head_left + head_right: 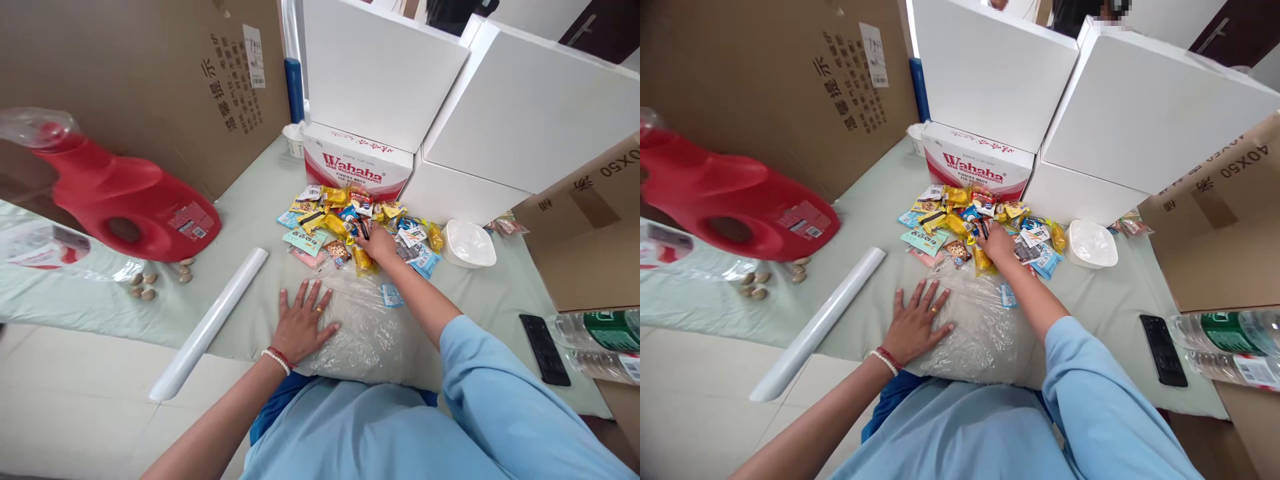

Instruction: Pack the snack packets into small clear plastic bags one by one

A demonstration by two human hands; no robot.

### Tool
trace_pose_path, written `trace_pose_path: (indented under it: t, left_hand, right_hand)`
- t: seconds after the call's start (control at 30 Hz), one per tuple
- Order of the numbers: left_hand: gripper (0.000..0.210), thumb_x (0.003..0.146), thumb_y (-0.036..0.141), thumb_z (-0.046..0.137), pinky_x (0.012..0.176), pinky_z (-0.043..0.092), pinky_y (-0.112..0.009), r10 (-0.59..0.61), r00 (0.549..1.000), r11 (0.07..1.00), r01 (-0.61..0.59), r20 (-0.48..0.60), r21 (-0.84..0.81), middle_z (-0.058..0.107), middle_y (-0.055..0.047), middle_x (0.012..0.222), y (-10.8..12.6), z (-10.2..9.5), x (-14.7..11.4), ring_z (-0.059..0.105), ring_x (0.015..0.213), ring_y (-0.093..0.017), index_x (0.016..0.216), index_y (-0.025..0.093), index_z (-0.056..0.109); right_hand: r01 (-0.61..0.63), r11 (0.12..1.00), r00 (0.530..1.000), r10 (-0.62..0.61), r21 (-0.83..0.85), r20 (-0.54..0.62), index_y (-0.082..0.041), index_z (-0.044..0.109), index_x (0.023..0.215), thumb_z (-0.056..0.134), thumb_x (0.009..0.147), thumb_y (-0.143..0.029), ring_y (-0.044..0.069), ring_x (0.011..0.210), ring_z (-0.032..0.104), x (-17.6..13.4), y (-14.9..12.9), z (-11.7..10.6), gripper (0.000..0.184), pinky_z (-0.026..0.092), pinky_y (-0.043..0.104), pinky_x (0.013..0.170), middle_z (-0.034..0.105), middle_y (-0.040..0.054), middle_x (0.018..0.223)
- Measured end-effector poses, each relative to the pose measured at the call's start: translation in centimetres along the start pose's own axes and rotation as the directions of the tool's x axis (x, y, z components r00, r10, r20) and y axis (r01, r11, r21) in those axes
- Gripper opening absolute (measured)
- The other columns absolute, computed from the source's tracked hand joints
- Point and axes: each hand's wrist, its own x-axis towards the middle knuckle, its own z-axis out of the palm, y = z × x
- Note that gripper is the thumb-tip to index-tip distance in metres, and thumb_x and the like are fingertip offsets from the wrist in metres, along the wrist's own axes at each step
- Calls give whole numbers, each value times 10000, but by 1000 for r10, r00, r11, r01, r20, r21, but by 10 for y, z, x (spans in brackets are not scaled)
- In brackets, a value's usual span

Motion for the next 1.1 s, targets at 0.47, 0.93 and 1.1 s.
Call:
trace_pose_path:
  t: [0.47,0.93,1.1]
  left_hand:
    - [753,969,701,434,1220,-130,-720,-35,999,991,38,30,-126,246,-106,1728,2,-2,-1,160,1610,-379,1607,306,378]
    - [735,984,656,460,1195,-95,-787,-56,998,992,56,2,-111,238,-116,1721,-3,-6,-16,240,1587,-394,1619,306,342]
    - [759,982,658,463,1204,-84,-780,-68,998,990,69,6,-126,248,-129,1714,-3,-7,-16,246,1585,-397,1624,275,333]
  right_hand:
    - [491,850,805,-526,188,275,-244,494,1505,620,922,-201,264,1227,621,-194,43,12,598,533,398,1009,595,116,1388]
    - [398,905,851,-426,152,309,-269,496,1527,669,951,-281,253,1227,600,-179,39,30,601,530,360,968,540,110,1377]
    - [391,918,815,-377,63,440,-300,481,1550,713,916,-278,261,1187,630,-172,34,21,675,527,351,922,527,110,1419]
